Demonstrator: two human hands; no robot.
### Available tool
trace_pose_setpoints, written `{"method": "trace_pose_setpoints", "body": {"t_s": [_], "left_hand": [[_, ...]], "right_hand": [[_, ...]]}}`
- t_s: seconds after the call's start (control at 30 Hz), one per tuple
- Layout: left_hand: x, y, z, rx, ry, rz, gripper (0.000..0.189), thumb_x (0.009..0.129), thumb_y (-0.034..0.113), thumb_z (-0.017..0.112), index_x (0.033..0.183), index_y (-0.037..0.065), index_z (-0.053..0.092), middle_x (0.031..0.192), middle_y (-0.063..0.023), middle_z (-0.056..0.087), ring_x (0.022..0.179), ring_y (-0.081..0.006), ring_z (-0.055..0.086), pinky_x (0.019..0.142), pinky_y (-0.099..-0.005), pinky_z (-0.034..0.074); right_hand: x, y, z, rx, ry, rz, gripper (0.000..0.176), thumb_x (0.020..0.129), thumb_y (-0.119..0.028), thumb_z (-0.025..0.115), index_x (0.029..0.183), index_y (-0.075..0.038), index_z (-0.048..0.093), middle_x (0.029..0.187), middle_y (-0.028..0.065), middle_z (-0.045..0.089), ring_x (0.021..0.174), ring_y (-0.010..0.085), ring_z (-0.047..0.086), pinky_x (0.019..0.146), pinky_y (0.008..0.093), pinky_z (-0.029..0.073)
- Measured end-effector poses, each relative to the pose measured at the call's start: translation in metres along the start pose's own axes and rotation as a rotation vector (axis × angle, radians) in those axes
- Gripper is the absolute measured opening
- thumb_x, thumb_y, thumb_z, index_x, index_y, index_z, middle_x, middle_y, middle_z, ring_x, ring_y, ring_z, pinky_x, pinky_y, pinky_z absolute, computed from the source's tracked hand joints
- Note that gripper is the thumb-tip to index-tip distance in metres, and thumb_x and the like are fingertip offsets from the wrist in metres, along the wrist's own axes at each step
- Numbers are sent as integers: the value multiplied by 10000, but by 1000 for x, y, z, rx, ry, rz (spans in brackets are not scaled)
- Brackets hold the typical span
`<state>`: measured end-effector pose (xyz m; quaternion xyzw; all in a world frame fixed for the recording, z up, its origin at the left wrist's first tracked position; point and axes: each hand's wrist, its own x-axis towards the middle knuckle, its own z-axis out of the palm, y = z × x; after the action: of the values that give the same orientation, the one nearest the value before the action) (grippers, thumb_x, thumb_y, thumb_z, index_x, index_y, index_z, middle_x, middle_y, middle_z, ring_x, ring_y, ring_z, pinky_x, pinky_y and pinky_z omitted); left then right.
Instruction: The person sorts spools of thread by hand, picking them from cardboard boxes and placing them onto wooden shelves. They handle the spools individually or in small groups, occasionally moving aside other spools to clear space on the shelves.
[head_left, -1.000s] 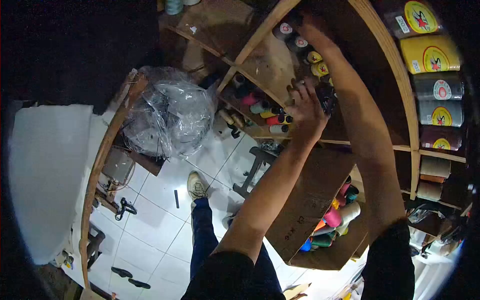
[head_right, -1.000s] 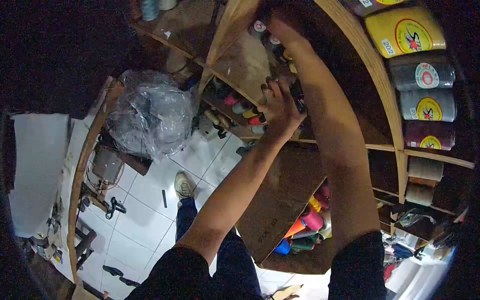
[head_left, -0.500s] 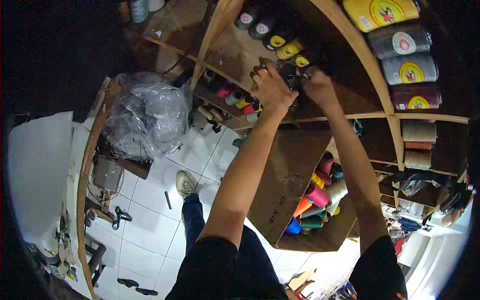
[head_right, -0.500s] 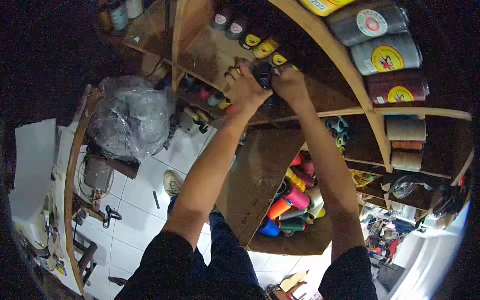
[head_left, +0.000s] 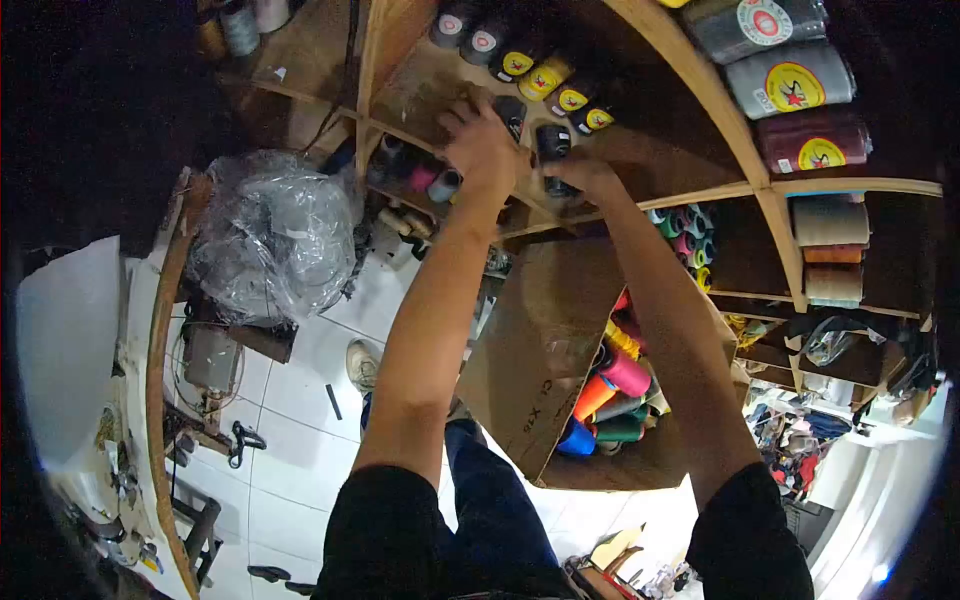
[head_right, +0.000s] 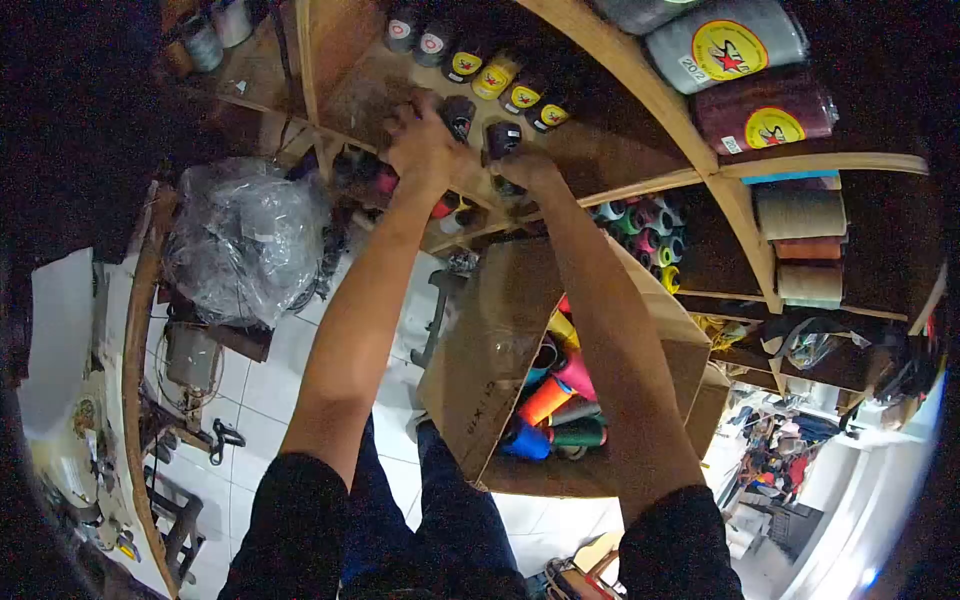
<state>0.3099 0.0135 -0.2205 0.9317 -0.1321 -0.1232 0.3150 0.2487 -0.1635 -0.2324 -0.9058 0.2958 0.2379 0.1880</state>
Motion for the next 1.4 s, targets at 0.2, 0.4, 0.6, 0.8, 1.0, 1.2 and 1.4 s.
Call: {"method": "trace_pose_setpoints", "body": {"t_s": [0.2,0.4,0.6,0.8,1.0,1.2,1.4], "left_hand": [[6,-5,11,10,58,-18,1068,584,375,808,1387,41,188,1337,-211,337,1258,-407,335,851,-575,457],[3,-3,8,-10,38,-12,1148,597,469,777,1436,32,127,1397,-218,300,1302,-436,294,940,-576,407],[4,-5,12,19,50,-20,1096,619,429,767,1430,42,141,1383,-199,321,1305,-423,301,951,-536,415],[5,-7,16,-41,74,-2,1078,608,398,777,1416,34,164,1382,-186,328,1298,-417,316,935,-571,411],[1,-7,10,-4,48,-2,1124,600,384,784,1431,29,114,1388,-208,314,1286,-418,336,938,-569,414],[9,-6,15,6,-9,-34,1181,619,435,781,1449,38,41,1417,-220,279,1303,-419,318,951,-564,408],[11,-6,-2,-96,-186,-96,1360,588,481,820,1442,90,-164,1508,-218,129,1330,-383,314,1000,-588,349]], "right_hand": [[-44,-56,-62,-530,128,-56,660,617,-388,760,1155,-46,593,1111,182,622,978,298,610,829,379,477],[-21,-31,-101,-512,187,-54,573,702,-337,731,1189,-75,579,1175,154,600,1013,279,611,864,350,473],[-11,-33,-97,-472,234,54,504,740,-264,667,1189,-56,569,1186,183,589,1092,299,579,921,363,446],[5,-12,-84,-459,410,12,436,750,-178,612,1165,-51,568,1148,214,594,1112,348,554,929,401,440],[-9,-20,-81,-482,459,-26,324,805,-128,548,1114,-33,559,1112,223,598,1077,374,564,897,454,452],[-40,-53,-66,-325,579,-301,355,758,-121,597,1105,-44,599,1036,233,626,1017,372,595,860,436,477],[-18,-83,-12,299,321,-54,453,818,-356,625,1034,42,623,900,216,662,866,279,666,699,377,534]]}}
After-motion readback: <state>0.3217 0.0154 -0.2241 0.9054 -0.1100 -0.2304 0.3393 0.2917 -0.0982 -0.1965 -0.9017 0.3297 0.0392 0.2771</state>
